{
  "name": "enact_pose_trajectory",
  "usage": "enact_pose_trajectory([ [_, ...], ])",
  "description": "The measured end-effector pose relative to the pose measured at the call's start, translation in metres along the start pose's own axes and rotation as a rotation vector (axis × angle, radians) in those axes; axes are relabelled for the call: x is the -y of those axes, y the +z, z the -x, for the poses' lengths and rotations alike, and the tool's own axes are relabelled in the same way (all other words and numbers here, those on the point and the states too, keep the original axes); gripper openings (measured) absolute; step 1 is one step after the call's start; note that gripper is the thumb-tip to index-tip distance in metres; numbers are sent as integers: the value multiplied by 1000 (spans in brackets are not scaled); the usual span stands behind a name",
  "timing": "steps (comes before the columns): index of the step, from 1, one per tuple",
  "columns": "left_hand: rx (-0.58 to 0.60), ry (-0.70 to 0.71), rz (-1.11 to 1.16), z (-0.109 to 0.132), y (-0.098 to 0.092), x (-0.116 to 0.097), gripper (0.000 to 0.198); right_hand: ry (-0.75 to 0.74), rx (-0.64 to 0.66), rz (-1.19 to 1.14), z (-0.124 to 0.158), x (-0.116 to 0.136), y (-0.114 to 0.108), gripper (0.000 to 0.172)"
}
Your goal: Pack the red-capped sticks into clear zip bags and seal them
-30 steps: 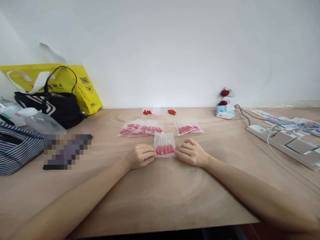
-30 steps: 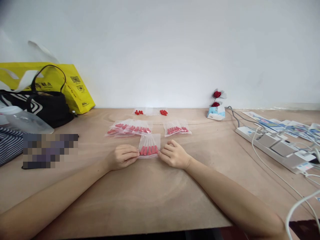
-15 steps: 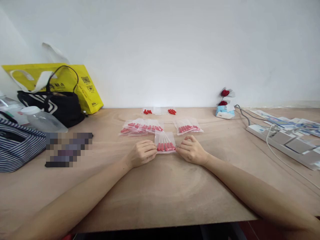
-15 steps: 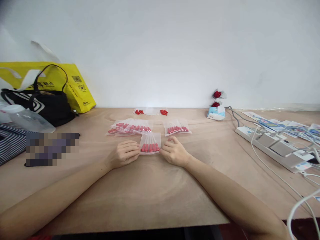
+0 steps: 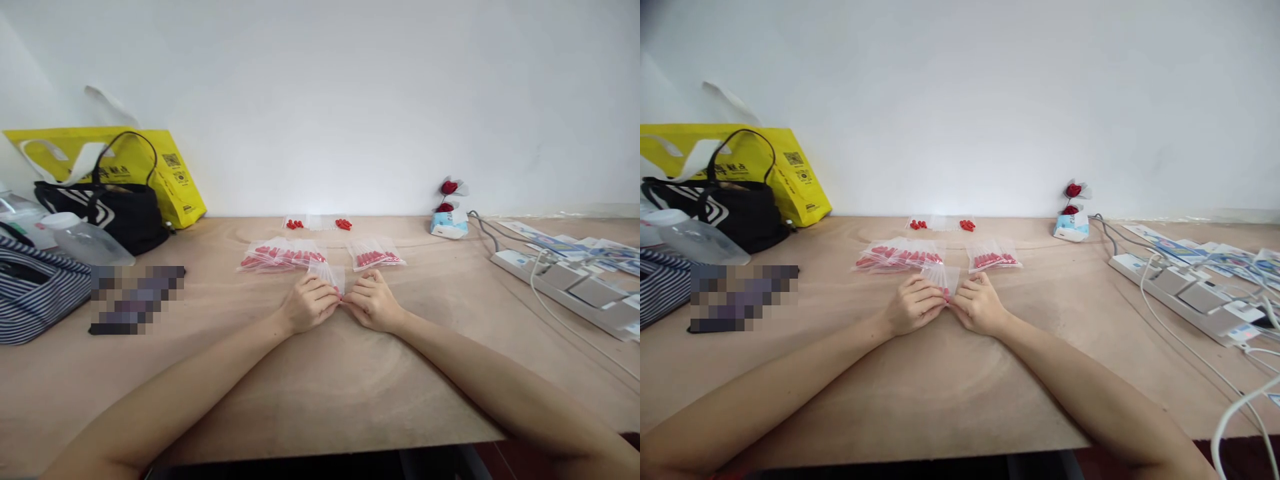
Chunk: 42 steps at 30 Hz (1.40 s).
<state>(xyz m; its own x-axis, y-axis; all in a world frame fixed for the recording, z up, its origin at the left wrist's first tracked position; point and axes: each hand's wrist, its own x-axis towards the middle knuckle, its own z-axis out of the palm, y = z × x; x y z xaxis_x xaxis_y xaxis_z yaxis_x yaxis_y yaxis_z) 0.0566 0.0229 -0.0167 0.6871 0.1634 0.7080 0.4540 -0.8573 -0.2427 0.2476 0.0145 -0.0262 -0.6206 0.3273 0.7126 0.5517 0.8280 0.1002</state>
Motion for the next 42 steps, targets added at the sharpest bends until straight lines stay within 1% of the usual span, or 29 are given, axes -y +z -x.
enact_pose_trajectory([
  [7, 10, 102, -107, 5, -15, 6, 6, -36, -39, 39, 4, -3, -5, 18],
  [11, 2, 114, -156, 12, -24, 13, 6, -29, -38, 24, 8, -7, -7, 16],
  [13, 30, 93, -175, 16, -25, 15, 11, -27, -29, 12, 9, -8, -6, 15],
  [16, 89, 58, -184, 19, -23, 17, 24, -22, -15, 7, 9, -9, -6, 15],
  [18, 111, 46, -171, 21, -22, 18, 28, -10, 14, -6, 10, -10, -6, 16],
  [20, 121, 30, -121, 23, -22, 18, 30, 34, 59, -57, 10, -11, -7, 16],
  [22, 129, -20, -33, 24, -24, 19, 34, 117, 76, -175, 10, -10, -7, 14],
  [23, 133, -72, 10, 24, -25, 20, 35, 166, 64, -252, 10, -9, -7, 13],
  [25, 121, -237, 48, 26, -26, 23, 34, 259, 21, -401, 9, -6, -7, 11],
  [27, 79, -417, 6, 27, -26, 29, 28, 320, -8, -499, 9, -3, -8, 10],
  [28, 58, -476, -38, 28, -25, 33, 24, 340, -18, -523, 9, -2, -8, 10],
  [30, 40, -512, -138, 29, -22, 41, 17, 366, -56, -526, 10, -4, -11, 10],
  [33, 60, -463, -237, 28, -17, 56, 19, 385, -150, -457, 9, -20, -17, 9],
  [36, 149, -401, -277, 23, -11, 70, 24, 381, -180, -372, 5, -49, -22, 8],
  [38, 227, -361, -299, 20, -8, 77, 26, 375, -120, -329, 0, -71, -22, 8],
  [39, 245, -341, -310, 19, -6, 80, 26, 377, -79, -313, -2, -80, -21, 9],
  [42, 219, -296, -326, 21, -1, 86, 22, 393, 41, -271, -8, -102, -12, 10],
])
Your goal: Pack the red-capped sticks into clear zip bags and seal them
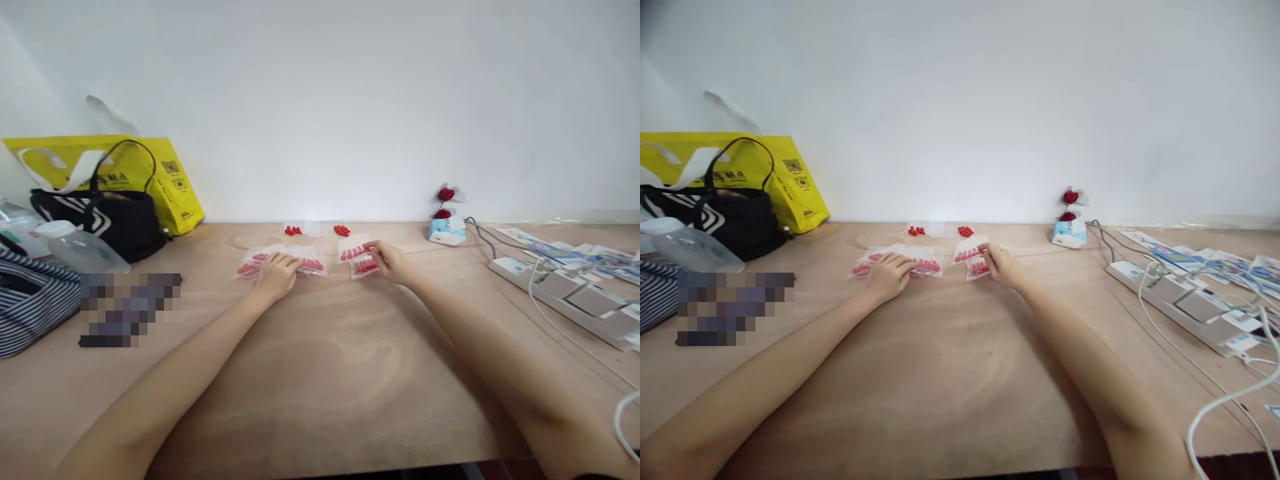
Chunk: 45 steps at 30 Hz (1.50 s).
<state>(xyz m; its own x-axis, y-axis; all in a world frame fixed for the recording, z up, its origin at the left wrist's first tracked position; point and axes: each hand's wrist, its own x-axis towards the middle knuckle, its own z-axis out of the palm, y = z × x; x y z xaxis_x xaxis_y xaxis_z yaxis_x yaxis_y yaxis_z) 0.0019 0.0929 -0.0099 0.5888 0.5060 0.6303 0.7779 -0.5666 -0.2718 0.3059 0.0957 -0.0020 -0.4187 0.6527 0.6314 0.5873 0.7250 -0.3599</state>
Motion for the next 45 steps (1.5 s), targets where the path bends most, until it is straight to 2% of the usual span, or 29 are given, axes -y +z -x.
enact_pose_trajectory([
  [6, -56, 85, 24, 5, 7, 5, 23, 42, 267, 143, -11, -17, 11, 14],
  [9, -82, 127, 38, 6, 5, 1, 25, 47, 329, 285, -10, -18, 8, 15],
  [12, -127, 194, 72, 8, 0, -7, 23, 79, 204, 407, -2, -6, 6, 23],
  [15, -179, 268, 144, 14, -10, -20, 18, 25, 33, 377, 15, 21, 11, 17],
  [17, -189, 292, 214, 19, -18, -29, 15, -91, 62, 290, 27, 42, 18, 13],
  [20, -158, 263, 324, 26, -29, -41, 13, -181, 111, 246, 39, 68, 29, 26],
  [22, -130, 223, 384, 30, -34, -47, 12, -210, 104, 258, 42, 77, 35, 29],
  [27, -94, 109, 472, 34, -40, -53, 12, -332, 15, 391, 43, 77, 39, 14],
  [31, -80, 85, 510, 34, -39, -52, 11, -435, -38, 435, 43, 74, 37, 20],
  [38, -75, 149, 506, 33, -38, -48, 13, -430, -7, 413, 40, 76, 38, 27],
  [45, -159, 354, 325, 31, -34, -35, 11, -384, 1, 364, 39, 73, 38, 24],
])
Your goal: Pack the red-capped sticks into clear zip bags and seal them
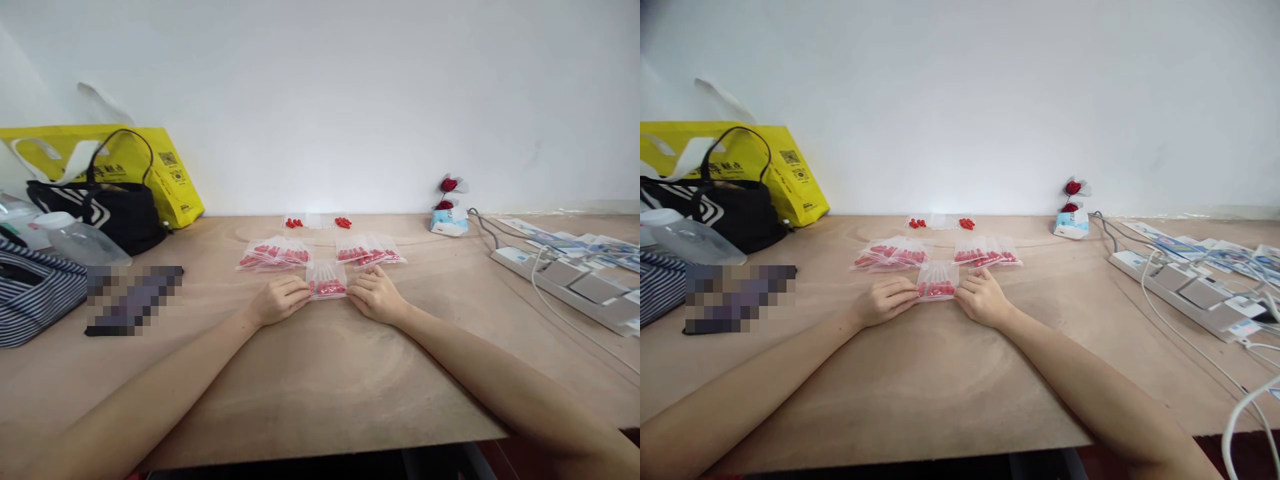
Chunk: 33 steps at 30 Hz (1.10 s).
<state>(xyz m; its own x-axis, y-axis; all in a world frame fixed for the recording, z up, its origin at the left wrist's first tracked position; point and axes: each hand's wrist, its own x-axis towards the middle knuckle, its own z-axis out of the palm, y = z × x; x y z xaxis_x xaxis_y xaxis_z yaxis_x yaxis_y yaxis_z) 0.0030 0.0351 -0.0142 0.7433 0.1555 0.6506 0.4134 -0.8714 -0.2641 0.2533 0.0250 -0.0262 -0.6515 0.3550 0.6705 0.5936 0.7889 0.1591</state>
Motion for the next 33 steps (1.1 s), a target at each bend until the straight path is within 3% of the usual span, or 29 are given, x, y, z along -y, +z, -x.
enact_pose_trajectory([
  [6, 38, 57, -22, 0, 1, 4, 18, 2, 17, 8, -1, -2, 0, 26],
  [14, -30, -93, 84, -18, 17, -11, 13, 33, -8, -55, -6, 5, 3, 19],
  [18, -54, -72, 110, -26, 28, -16, 13, 41, -22, -58, -9, 8, 6, 20],
  [24, -82, -33, 87, -28, 29, -16, 9, 25, -46, -41, -10, 10, 6, 21],
  [33, -16, 64, 13, -27, 27, -16, 12, -46, -70, -2, -11, 10, 4, 21],
])
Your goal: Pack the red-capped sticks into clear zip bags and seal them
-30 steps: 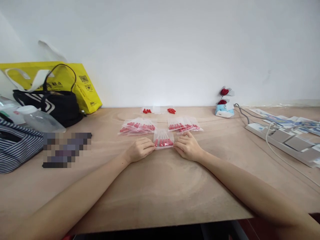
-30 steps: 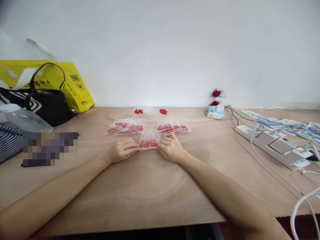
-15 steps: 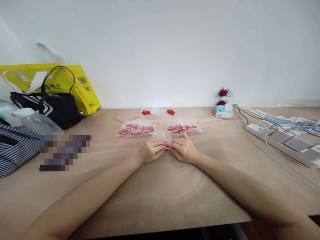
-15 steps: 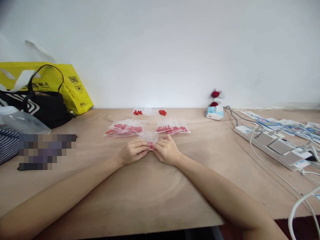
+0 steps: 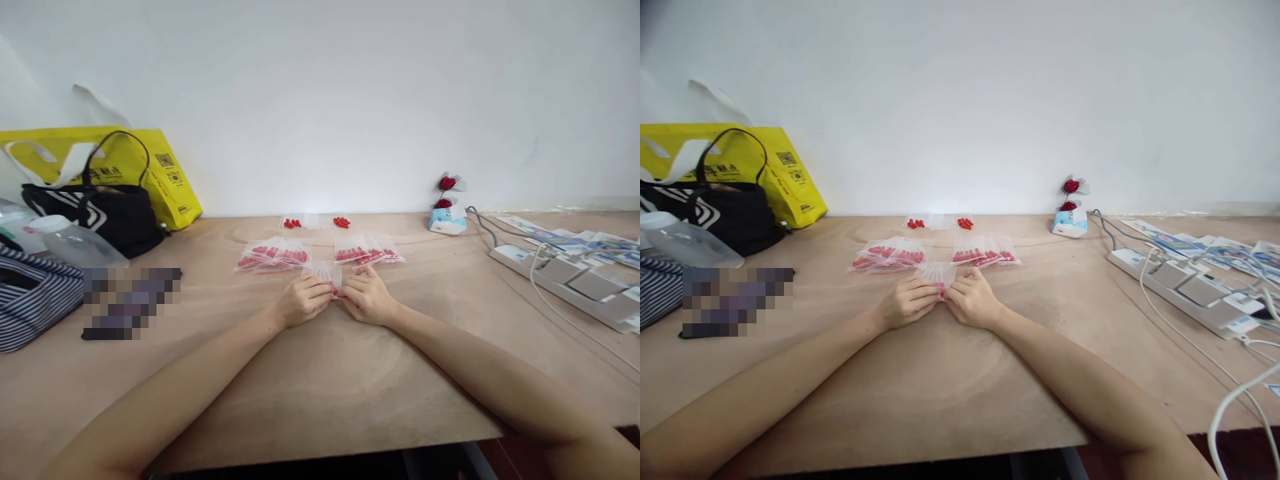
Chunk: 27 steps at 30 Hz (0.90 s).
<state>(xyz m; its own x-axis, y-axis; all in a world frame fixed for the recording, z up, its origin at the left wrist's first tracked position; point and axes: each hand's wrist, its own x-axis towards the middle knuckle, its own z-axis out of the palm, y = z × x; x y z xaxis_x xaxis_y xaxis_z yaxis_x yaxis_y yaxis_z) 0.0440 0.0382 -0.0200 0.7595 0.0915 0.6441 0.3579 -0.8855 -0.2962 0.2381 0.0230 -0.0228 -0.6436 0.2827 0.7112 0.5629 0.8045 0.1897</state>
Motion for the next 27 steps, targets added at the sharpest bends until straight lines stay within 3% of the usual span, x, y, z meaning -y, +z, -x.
enact_pose_trajectory([
  [7, -65, 57, -107, 7, -16, 1, 7, 13, 9, 1, 6, -3, -6, 20],
  [13, -43, 37, -173, 20, -30, 5, 5, 9, -7, -6, 9, -5, -8, 19],
  [27, 93, -58, -292, 24, -29, 7, 27, 76, 27, -55, 9, -7, -4, 19],
])
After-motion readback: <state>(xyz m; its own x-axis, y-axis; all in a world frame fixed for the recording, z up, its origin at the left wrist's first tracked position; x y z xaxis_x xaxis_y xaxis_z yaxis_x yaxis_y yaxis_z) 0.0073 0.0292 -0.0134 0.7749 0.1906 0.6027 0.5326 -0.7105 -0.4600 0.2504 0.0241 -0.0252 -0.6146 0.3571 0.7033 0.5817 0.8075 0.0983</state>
